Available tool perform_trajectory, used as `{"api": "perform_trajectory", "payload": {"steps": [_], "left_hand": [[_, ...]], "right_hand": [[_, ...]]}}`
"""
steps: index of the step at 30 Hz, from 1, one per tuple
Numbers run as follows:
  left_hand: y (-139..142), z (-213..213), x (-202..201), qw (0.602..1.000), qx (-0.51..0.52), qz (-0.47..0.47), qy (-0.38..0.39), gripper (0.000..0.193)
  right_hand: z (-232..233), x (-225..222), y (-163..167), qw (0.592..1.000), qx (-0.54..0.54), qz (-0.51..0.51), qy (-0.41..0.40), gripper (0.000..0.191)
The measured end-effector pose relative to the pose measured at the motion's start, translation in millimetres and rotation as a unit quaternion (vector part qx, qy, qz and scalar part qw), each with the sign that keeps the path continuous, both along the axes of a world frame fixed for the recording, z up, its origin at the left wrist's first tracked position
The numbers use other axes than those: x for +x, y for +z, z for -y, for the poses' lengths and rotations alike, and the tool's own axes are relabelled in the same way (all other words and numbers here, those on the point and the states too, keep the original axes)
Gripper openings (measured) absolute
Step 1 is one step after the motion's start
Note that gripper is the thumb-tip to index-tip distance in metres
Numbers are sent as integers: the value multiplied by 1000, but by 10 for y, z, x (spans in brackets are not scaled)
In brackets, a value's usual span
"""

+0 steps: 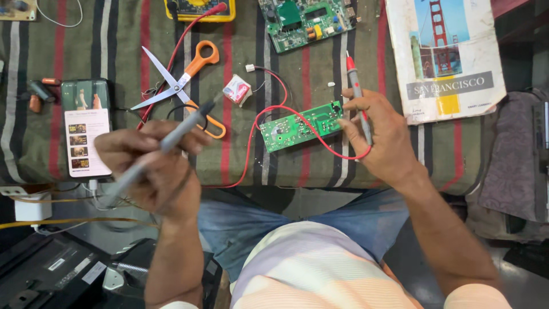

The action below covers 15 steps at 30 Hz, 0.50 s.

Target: The person uses a soldering iron on a small green circuit board, then switches to a multimeter to test continuity across multiple points on the same board and a larger motherboard. The person handles the boards and tools directly with both hands.

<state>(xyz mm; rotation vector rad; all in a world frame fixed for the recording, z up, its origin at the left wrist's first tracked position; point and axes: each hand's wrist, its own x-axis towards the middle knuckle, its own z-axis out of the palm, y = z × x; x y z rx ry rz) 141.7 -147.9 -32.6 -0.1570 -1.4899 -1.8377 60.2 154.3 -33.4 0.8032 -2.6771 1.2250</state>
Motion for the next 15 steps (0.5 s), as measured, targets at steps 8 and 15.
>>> {"api": "perform_trajectory", "payload": {"steps": [8, 15], "left_hand": [[165, -146, -327, 974, -151, 101, -134, 25], [75, -135, -890, 954, -176, 118, -213, 29]], "right_hand": [[38, -260, 48, 995, 12, 97, 10, 23], [105, -458, 9, 991, 1, 125, 37, 14]]}}
